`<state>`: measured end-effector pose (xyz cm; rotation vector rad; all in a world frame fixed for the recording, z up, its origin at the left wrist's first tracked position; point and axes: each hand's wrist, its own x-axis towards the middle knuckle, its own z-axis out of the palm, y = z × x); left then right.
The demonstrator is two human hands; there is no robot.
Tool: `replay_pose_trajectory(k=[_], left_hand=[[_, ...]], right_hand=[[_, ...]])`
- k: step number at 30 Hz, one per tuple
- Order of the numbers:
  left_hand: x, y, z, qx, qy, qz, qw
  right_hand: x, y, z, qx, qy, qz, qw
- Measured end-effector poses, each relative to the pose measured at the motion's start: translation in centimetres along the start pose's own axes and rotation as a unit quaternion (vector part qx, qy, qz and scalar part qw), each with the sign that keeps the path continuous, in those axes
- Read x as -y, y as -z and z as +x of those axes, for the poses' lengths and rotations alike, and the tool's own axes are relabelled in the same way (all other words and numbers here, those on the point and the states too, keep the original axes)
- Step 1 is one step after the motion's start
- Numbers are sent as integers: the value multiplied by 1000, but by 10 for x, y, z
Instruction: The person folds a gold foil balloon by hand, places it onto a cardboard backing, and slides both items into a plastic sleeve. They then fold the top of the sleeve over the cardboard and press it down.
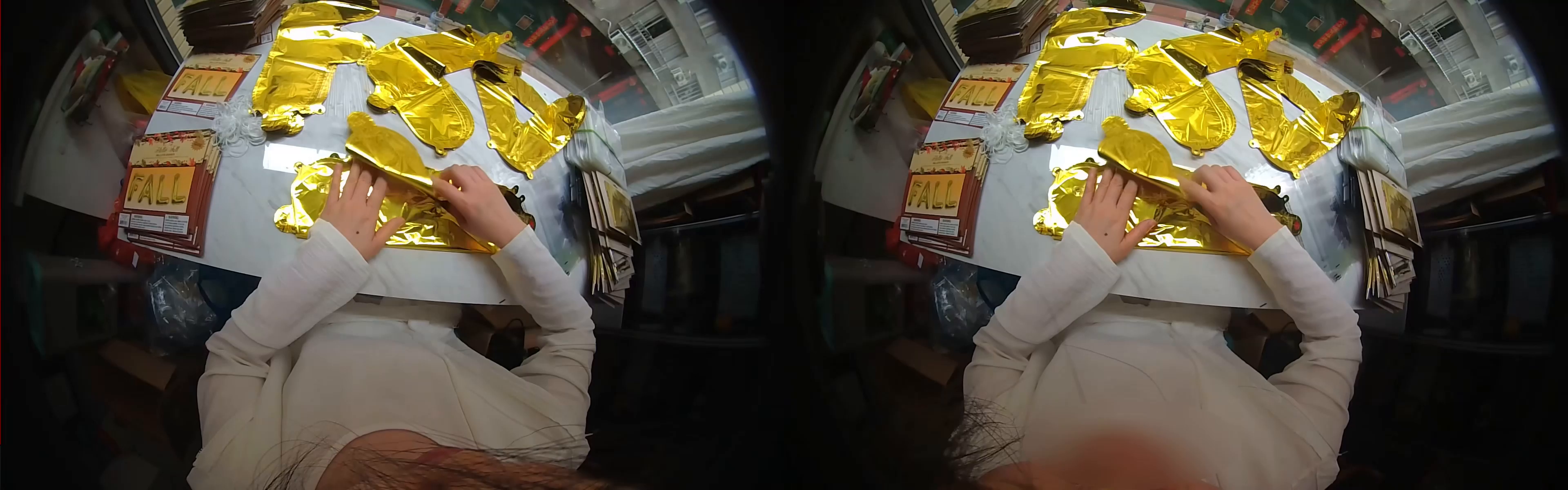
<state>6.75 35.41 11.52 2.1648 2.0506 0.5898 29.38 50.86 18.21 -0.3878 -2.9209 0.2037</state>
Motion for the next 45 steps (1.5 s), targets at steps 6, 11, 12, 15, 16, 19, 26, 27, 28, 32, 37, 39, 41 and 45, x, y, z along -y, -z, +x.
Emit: replay_pose_trajectory(k=[6, 11, 12, 15, 16, 19, 26, 27, 28, 32, 37, 39, 41, 45], left_hand=[[4, -6, 2, -121, -32, -50, 991], [1, 8, 6, -218, -6, -111, 969], [1, 15, 6, -243, 19, -151, 958], [0, 30, -2, -323, 49, -127, 937], [-2, 33, -4, -341, 0, -129, 931], [-10, 31, -2, -252, -209, -148, 933], [-54, 28, -1, -145, -245, -141, 948], [-54, 30, -1, -142, -213, -127, 958], [-55, 35, -3, -143, -214, -127, 958], [-45, 47, -22, -29, 14, 62, 998], [-41, 53, -30, -27, 42, 149, 988], [-34, 38, -27, -37, 27, 120, 992], [-23, 23, -13, -48, 11, 91, 995], [-1, 1, 15, -37, -31, 68, 997]], right_hand=[[24, 5, -12, -27, -2, 23, 999], [35, -14, -18, -65, 13, -5, 998], [34, -19, -20, -41, 20, -18, 999], [34, -28, -21, -48, 46, -70, 995], [36, -28, -21, -50, 46, -70, 995], [38, -25, -19, -40, 53, -101, 993], [36, -34, -14, -14, 48, -86, 995], [37, -34, -13, -10, 53, -94, 994], [39, -31, -12, -11, 53, -95, 994], [50, -21, -8, 47, 52, -172, 983], [54, -21, -8, 64, 32, -165, 984], [55, -21, -7, 44, 11, -150, 988], [54, -22, -7, 43, 11, -157, 987], [53, -25, -8, 31, 20, -170, 985]])
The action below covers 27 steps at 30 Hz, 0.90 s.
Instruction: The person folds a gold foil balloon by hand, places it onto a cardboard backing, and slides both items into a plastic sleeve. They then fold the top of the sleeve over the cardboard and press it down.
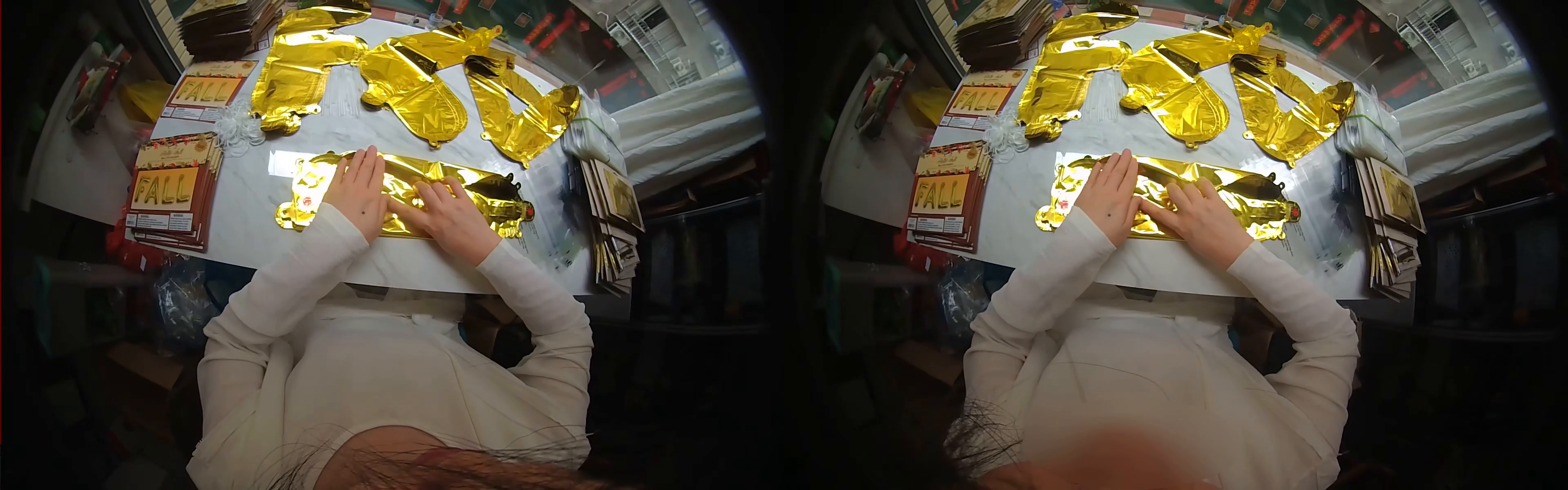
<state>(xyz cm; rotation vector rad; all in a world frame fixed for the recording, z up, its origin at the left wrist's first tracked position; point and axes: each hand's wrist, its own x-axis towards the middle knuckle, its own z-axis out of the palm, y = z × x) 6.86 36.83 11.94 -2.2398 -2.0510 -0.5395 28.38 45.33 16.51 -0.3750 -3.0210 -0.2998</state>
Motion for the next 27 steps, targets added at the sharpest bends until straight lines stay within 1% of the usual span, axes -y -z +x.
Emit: replay_pose_trajectory(k=[1, 5, 8, 10, 12, 13, 15, 16, 18, 19, 20, 22, 26, 27], left_hand=[[4, -6, 2, 26, 14, -14, 999], [15, -13, 2, 25, 16, -43, 999], [20, -9, -1, 33, 4, -37, 999], [25, -11, -2, 22, -19, -11, 1000], [23, -11, -1, 26, -17, -8, 1000], [23, -11, -2, 29, -13, -4, 999], [22, -9, -2, 27, -13, -5, 1000], [22, -9, -2, 24, -13, -7, 1000], [22, -9, -2, 22, -13, -11, 1000], [22, -10, -2, 19, -9, -15, 1000], [21, -10, -2, 20, -10, -16, 1000], [21, -10, -2, 18, -10, -20, 1000], [21, -9, -2, 20, -11, -21, 1000], [21, -9, -2, 17, -11, -21, 1000]], right_hand=[[0, 1, 0, -1, -2, -2, 1000], [1, 2, 0, 6, -11, -1, 1000], [1, 6, 0, -5, -5, -3, 1000], [-3, 10, 1, -13, -1, -6, 1000], [-10, 13, 0, 0, 4, 37, 999], [-12, 12, -1, 0, 3, 37, 999], [-15, 9, -4, -70, -48, 52, 995], [-17, 10, -5, -69, -51, 53, 995], [-22, 12, -8, -102, -103, -4, 989], [-27, 7, -12, -100, -129, -27, 986], [-35, 1, -17, -98, -130, -26, 986], [-55, -11, -29, -113, -167, -57, 978], [-88, -22, -52, -77, -164, -61, 982], [-90, -23, -55, -113, -161, -54, 979]])
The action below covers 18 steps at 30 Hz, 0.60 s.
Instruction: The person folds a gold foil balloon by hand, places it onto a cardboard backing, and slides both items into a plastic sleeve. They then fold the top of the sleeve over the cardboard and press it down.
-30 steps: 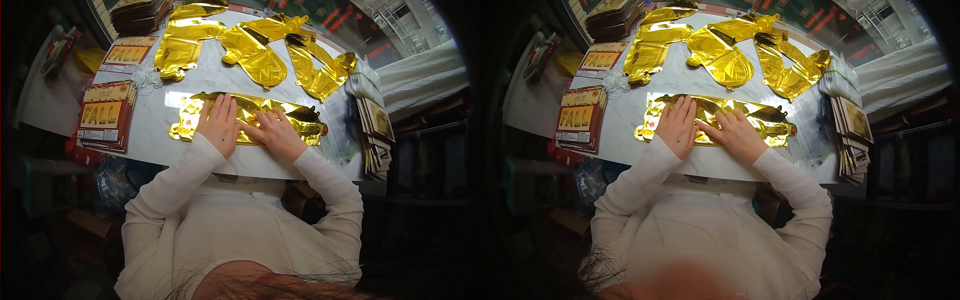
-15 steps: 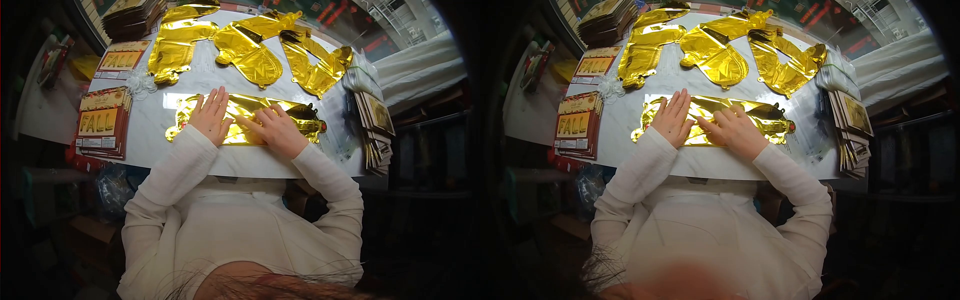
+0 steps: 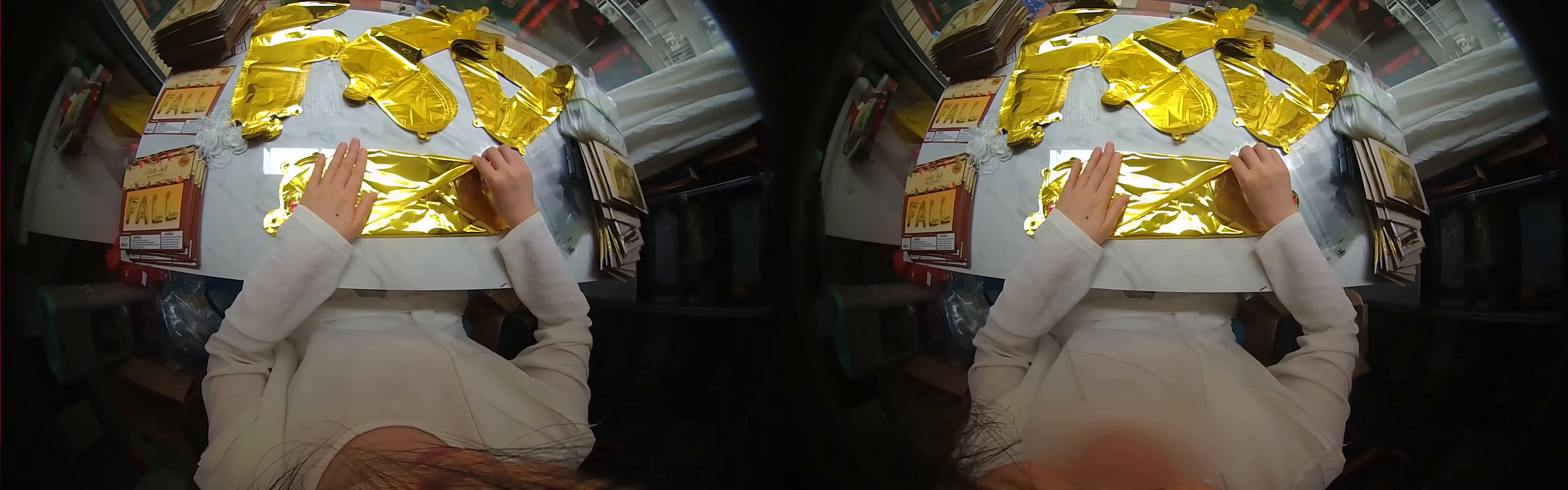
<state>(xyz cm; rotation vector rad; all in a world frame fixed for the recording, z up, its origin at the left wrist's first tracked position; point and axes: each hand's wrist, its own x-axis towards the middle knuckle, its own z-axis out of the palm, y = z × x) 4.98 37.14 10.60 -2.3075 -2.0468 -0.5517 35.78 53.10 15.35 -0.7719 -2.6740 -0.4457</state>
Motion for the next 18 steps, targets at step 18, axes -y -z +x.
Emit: replay_pose_trajectory(k=[18], left_hand=[[-3, -4, -2, -19, 8, 4, 1000]], right_hand=[[66, 29, 40, 60, -18, 121, 991]])
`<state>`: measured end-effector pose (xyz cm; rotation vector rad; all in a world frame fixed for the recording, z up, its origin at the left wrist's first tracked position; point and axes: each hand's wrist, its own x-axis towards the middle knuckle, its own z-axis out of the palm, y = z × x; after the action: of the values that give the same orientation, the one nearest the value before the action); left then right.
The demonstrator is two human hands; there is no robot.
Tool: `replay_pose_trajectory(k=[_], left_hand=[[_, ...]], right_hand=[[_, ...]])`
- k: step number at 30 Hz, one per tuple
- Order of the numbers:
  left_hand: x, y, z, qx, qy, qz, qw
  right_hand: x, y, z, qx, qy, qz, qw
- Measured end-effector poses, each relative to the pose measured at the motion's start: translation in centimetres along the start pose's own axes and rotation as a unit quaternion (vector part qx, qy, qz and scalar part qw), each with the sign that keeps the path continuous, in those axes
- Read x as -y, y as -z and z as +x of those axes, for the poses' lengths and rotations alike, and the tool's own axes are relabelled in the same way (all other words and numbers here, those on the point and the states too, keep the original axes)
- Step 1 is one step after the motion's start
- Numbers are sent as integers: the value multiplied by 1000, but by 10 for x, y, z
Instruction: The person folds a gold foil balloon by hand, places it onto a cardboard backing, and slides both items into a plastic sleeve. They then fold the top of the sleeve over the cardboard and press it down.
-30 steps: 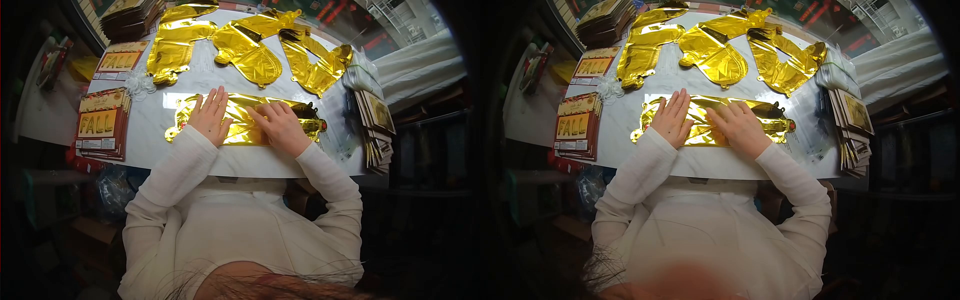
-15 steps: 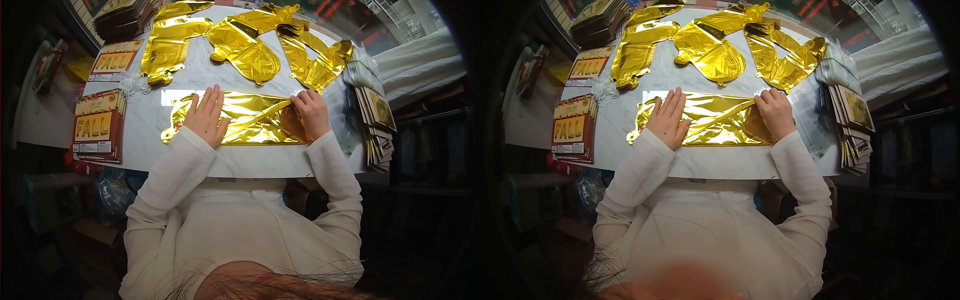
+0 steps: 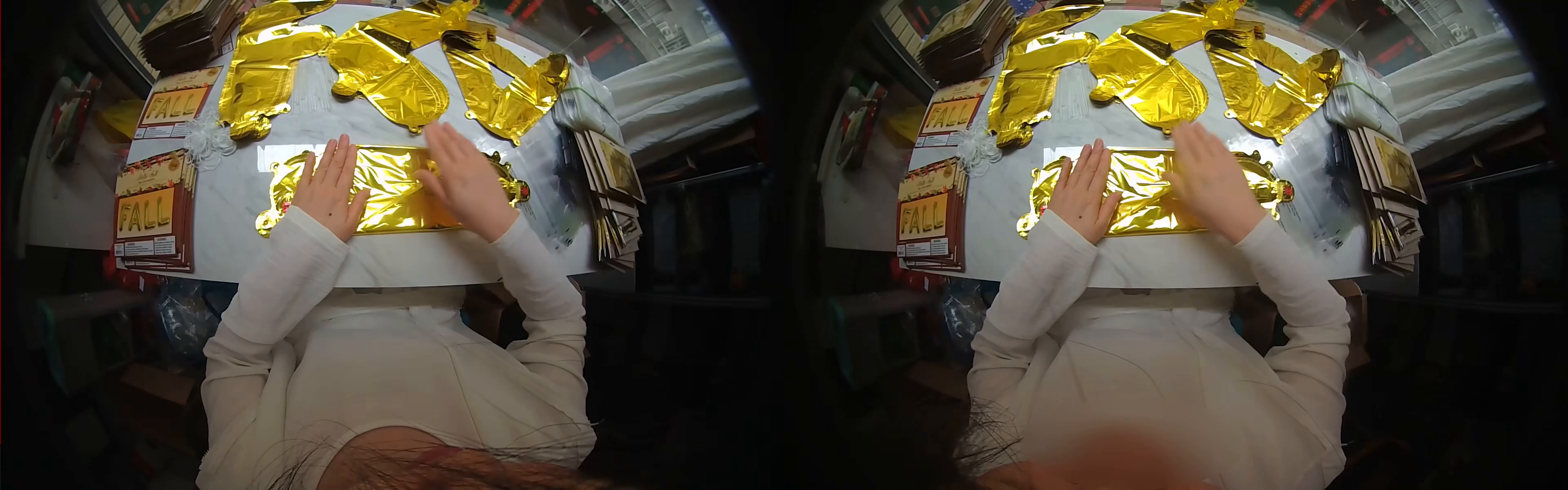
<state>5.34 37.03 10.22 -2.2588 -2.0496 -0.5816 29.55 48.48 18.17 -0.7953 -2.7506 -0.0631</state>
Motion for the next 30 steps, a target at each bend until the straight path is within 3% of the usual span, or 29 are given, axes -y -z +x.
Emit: replay_pose_trajectory(k=[2, 9, 21, 23, 30], left_hand=[[0, 0, 2, 2, -1, 1, 1000], [-1, 0, 0, -6, 5, -1, 1000], [-1, -1, 0, -7, 14, -7, 1000], [-2, 0, -1, -4, 14, 2, 1000], [-2, 2, 1, 6, 10, 27, 1000]], right_hand=[[29, -21, 3, 68, 12, 92, 993], [29, -48, -8, 73, -6, 103, 992], [-57, -29, -62, 131, -229, 62, 963], [-45, -30, -56, 43, -172, 13, 984], [44, -38, -7, 29, -14, 94, 995]])
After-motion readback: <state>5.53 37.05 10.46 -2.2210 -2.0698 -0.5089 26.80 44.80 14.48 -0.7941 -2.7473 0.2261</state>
